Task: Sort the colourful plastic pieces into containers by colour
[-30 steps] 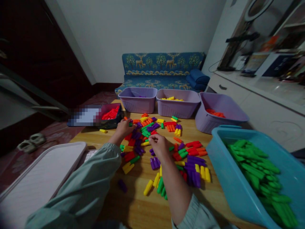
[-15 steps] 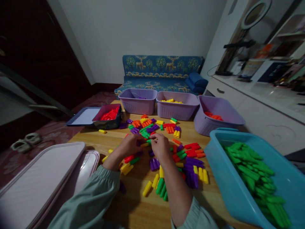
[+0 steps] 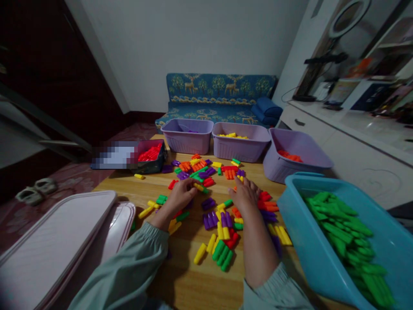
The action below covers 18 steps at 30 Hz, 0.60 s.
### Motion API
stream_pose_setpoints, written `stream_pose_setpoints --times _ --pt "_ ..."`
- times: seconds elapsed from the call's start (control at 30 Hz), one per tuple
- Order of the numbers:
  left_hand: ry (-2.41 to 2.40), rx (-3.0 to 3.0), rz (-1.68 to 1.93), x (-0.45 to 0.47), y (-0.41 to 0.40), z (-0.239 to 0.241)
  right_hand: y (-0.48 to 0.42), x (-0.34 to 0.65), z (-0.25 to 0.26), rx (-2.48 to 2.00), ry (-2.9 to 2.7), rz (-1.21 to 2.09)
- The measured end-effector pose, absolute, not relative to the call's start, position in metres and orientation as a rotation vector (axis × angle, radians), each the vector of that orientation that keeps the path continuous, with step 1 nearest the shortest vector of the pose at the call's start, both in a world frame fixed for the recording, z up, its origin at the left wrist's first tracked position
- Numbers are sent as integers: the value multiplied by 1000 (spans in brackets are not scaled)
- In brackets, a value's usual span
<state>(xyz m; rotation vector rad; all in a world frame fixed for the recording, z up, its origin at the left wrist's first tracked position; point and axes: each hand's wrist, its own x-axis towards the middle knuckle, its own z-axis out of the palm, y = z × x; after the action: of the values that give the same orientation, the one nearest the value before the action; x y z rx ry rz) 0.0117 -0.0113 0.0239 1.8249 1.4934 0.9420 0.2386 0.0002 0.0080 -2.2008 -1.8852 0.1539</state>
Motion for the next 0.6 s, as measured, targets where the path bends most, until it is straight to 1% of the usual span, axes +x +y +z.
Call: stream_pose_setpoints --times 0.2,0.3,0.37,0.5,0.53,0.6 --pt "1311 1384 1119 9 -2 11 -5 220 20 -2151 -1844 147" --pt "1260 1188 1189 8 -1 11 -3 212 19 -2006 -1773 253" --pt "1232 1127 1235 7 -2 13 -2 204 18 -1817 -1676 443" --pt "1097 1027 1264 8 -4 19 -2 180 19 -1331 -1399 1019" --pt "1036 977 1249 9 -5 21 -3 173 20 -1253 -1352 1087" --pt "923 868 1204 10 -8 25 -8 160 24 -1170 -1312 1122"
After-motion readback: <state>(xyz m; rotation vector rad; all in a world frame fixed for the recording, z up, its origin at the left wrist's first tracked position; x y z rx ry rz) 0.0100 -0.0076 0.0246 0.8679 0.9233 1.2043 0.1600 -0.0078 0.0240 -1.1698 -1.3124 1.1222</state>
